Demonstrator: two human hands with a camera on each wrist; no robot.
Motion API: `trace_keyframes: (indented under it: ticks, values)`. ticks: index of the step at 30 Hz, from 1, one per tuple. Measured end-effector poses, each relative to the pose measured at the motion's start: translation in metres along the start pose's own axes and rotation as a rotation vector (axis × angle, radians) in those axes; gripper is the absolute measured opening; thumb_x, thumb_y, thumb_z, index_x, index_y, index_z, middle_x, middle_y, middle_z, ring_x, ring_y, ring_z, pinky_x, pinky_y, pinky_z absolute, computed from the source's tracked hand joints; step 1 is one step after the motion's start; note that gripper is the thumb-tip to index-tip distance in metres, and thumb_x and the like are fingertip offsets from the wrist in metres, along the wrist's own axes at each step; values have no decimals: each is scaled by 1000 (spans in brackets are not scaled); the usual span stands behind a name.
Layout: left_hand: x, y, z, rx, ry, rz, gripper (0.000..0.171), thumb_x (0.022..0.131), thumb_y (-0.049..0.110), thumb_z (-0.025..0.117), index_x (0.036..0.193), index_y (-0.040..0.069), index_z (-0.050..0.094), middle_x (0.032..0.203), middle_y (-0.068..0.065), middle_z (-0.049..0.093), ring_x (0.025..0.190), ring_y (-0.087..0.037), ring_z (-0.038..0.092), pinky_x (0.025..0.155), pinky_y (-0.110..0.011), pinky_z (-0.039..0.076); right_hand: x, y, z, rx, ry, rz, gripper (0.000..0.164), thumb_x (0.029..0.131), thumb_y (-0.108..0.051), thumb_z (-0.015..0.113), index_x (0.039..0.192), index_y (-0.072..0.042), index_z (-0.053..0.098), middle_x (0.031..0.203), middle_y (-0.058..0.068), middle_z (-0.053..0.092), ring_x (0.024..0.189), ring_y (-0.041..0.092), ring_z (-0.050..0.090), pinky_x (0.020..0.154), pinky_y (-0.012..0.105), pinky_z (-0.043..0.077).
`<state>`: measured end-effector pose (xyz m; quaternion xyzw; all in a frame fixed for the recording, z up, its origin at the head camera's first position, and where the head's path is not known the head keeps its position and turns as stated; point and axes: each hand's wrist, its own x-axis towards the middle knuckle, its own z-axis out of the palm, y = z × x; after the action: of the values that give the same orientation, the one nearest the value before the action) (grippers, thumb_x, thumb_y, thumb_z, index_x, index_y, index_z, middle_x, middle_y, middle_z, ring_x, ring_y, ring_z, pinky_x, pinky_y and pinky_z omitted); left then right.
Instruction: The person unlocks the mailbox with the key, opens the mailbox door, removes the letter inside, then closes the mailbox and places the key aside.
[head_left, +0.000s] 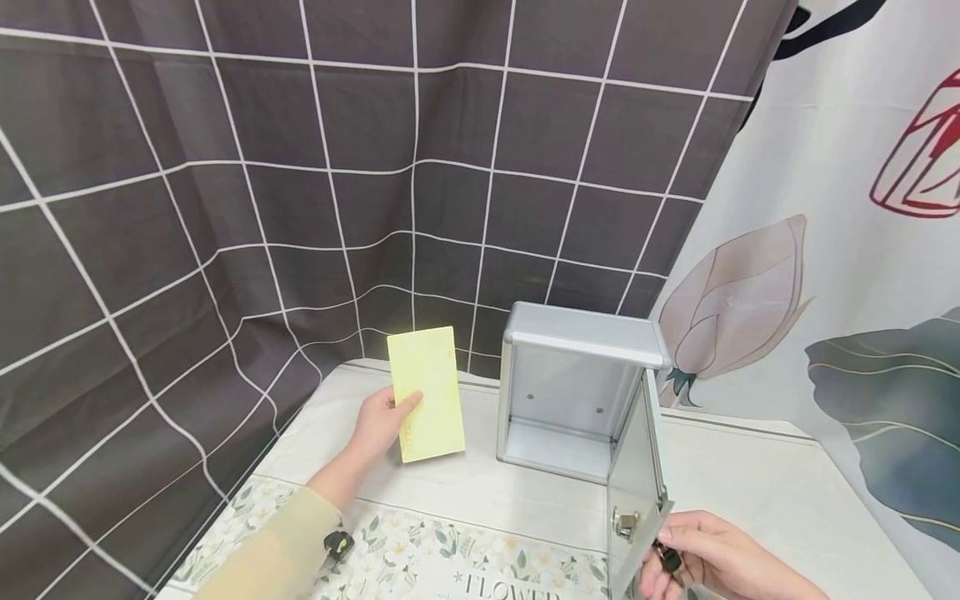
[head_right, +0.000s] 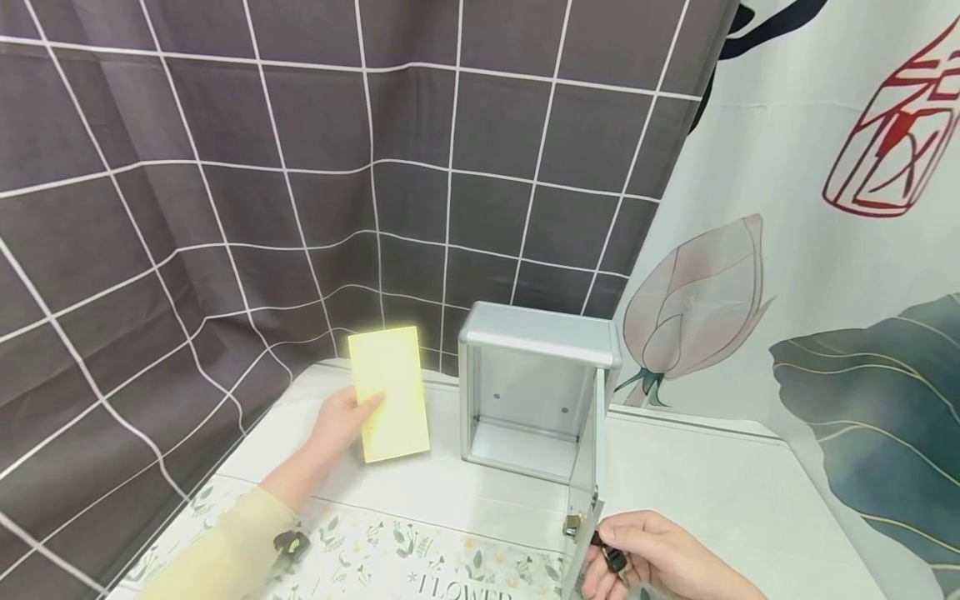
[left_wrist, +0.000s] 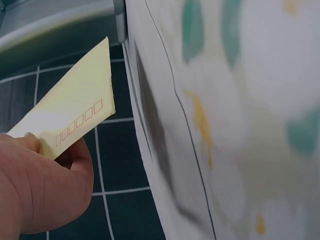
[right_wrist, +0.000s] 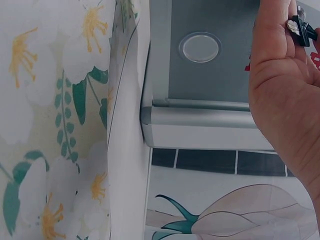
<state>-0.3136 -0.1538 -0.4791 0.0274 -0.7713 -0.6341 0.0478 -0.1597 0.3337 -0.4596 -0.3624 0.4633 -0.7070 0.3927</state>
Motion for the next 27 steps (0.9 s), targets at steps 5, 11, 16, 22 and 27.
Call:
trace_keyframes:
  ticks: [5, 11, 16, 22, 27]
  values:
    - [8, -1, -10, -2, 4, -15, 37, 107, 30, 77, 124, -2, 76, 101, -9, 79, 89, -21, 70, 82, -31, 57, 1, 1, 0, -2, -5, -6, 49, 117, 2, 10, 129, 33, 47, 130, 14, 78, 117, 15, 75, 100, 26, 63]
    - [19, -6, -21, 38, 7, -24, 39, 108, 33, 76, 124, -3, 76, 101, -8, 77, 90, -21, 67, 83, -32, 55, 1, 2, -1, -5, -16, -18, 50, 117, 3, 9, 129, 32, 47, 131, 15, 78, 118, 16, 76, 100, 27, 63]
    - [25, -9, -28, 54, -5, -53, 40, 109, 32, 75, 125, -4, 75, 100, -9, 75, 90, -22, 66, 83, -33, 54, 2, 3, 0, 39, -29, -36, 50, 116, 4, 9, 129, 32, 48, 132, 19, 77, 121, 19, 75, 102, 28, 63]
    - [29, -12, -30, 76, -27, -64, 38, 110, 27, 73, 125, -8, 73, 96, -10, 75, 82, -19, 67, 74, -30, 57, 3, 3, 0, 50, -23, -30, 50, 117, 3, 10, 130, 30, 50, 132, 17, 78, 120, 18, 75, 102, 28, 62]
    - [32, -15, -32, 98, -38, -74, 39, 111, 27, 72, 125, -9, 72, 94, -10, 74, 79, -18, 66, 70, -28, 56, 2, 2, 0, 4, -19, -25, 48, 117, 3, 10, 128, 32, 47, 131, 16, 78, 119, 17, 76, 101, 28, 63]
